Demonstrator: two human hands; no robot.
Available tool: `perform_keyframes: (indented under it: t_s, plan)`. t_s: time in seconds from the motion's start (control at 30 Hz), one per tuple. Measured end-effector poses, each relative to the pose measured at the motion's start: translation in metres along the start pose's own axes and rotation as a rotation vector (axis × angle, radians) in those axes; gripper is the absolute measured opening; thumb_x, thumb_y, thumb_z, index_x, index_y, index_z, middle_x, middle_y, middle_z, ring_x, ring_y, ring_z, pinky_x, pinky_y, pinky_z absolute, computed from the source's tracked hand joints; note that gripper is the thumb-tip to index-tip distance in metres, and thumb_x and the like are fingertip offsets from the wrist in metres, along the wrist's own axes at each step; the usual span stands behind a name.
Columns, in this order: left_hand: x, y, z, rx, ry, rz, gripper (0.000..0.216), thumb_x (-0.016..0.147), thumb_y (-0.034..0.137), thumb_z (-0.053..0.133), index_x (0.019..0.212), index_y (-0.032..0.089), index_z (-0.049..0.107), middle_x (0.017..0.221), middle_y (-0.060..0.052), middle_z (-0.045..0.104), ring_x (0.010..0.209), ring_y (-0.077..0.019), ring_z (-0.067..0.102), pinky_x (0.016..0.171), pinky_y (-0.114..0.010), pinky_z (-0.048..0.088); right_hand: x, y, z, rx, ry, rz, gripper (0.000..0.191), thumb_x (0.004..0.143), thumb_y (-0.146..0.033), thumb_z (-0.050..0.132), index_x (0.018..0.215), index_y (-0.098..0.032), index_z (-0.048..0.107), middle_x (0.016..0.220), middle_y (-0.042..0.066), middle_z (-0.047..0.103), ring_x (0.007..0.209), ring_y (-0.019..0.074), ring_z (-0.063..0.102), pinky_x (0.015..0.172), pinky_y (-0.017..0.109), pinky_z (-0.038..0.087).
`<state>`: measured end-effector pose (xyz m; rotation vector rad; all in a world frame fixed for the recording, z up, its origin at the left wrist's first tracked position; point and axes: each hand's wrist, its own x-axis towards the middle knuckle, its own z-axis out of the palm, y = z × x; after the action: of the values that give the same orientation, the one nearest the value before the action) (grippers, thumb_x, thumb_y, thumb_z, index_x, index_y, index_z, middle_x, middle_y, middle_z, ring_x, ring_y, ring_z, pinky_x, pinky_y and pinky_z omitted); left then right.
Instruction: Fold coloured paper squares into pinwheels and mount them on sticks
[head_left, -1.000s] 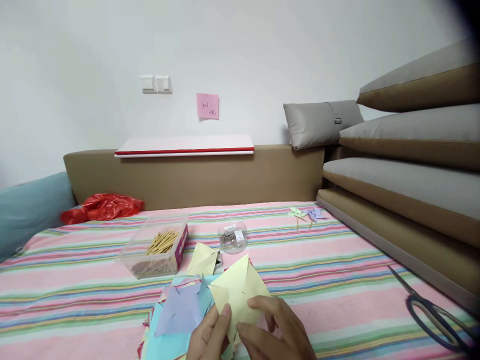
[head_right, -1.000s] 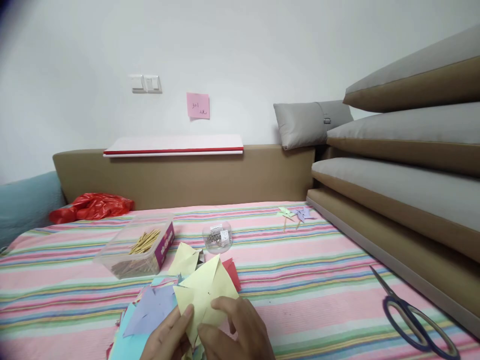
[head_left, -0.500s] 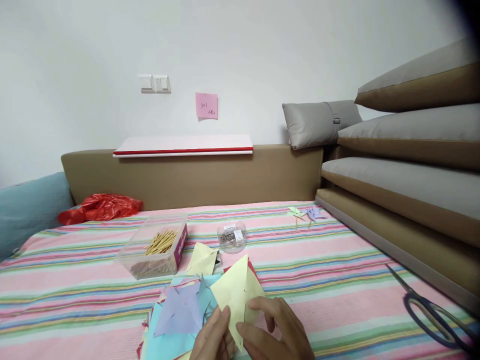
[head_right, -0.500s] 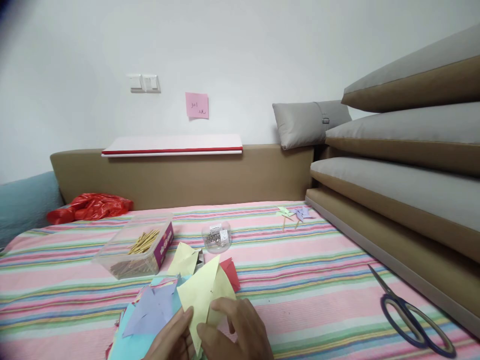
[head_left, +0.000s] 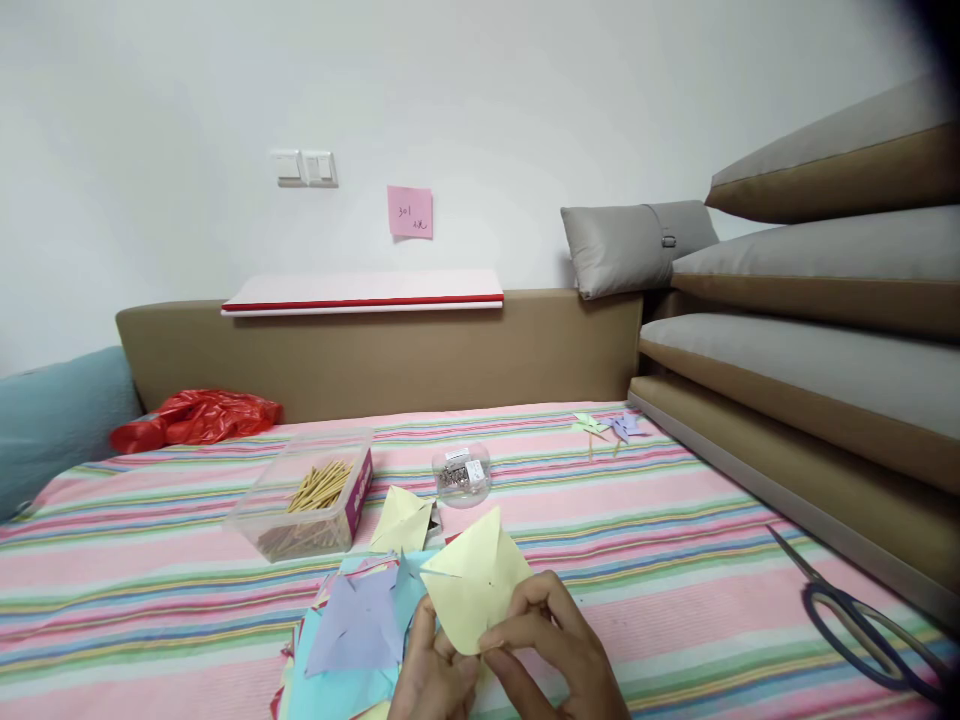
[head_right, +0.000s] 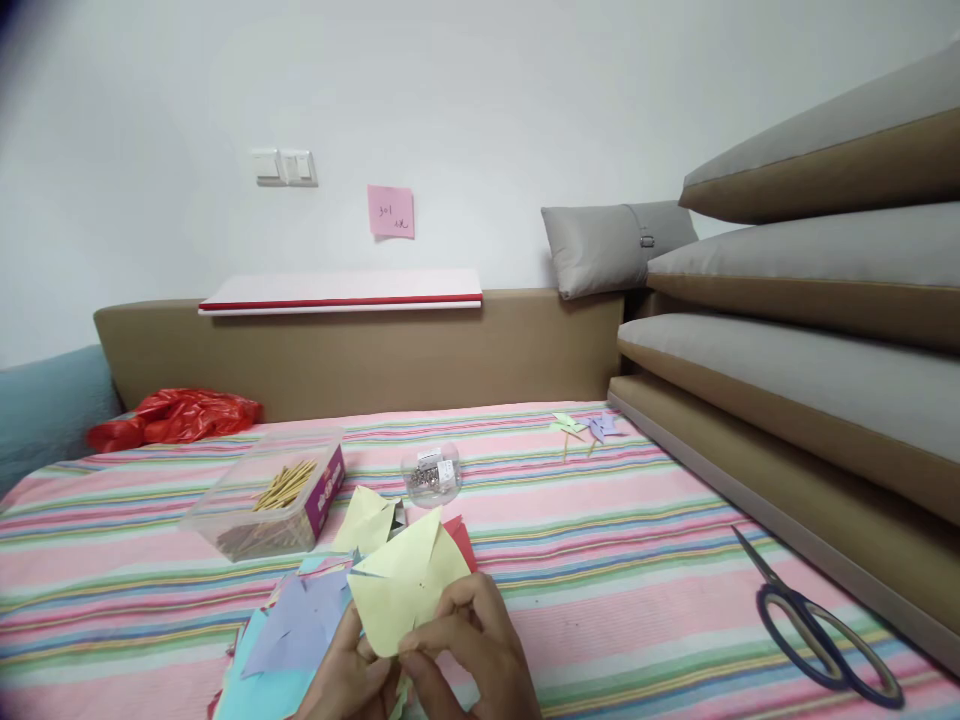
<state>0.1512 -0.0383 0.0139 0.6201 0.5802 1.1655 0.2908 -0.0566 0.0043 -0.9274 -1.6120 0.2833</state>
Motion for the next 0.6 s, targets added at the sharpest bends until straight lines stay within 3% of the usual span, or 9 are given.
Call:
perform_keyframes:
  t_s: [0.2, 0.4, 0.6]
  plan:
    - [-0.005, -0.009, 0.01, 0.144, 0.017, 0.11, 0.071, 0.07, 0.034, 0.087, 0.134, 0.023, 0.058, 0.122, -0.017, 0.074, 0.119, -0.0355, 0.065, 0.102, -0.042, 0.048, 0.004, 0.003, -0.007, -0.024, 0.028, 0.14, 0.012, 0.09, -0.02, 0.06, 0.089, -0.023, 0.072, 0.08, 0.001, 0.052, 0.069, 0.0145, 0.058, 0.059, 0.023, 0.049]
    - [-0.003, -0.005, 0.017, 0.259, 0.073, 0.131, 0.07, 0.066, 0.042, 0.087, 0.128, 0.019, 0.065, 0.11, -0.017, 0.079, 0.113, -0.0374, 0.069, 0.103, -0.048, 0.049, 0.003, 0.001, -0.004, -0.064, 0.163, 0.199, 0.009, 0.085, -0.024, 0.066, 0.078, -0.022, 0.069, 0.076, 0.0, 0.052, 0.064, 0.0144, 0.053, 0.055, 0.023, 0.047]
    - [-0.007, 0.0, 0.023, 0.247, 0.117, 0.064, 0.066, 0.063, 0.045, 0.088, 0.121, 0.018, 0.071, 0.11, -0.016, 0.079, 0.114, -0.0388, 0.068, 0.102, -0.048, 0.05, 0.006, -0.002, -0.006, -0.087, 0.158, 0.163, 0.004, 0.084, -0.02, 0.067, 0.08, -0.022, 0.068, 0.077, 0.0, 0.052, 0.065, 0.0143, 0.054, 0.056, 0.023, 0.047]
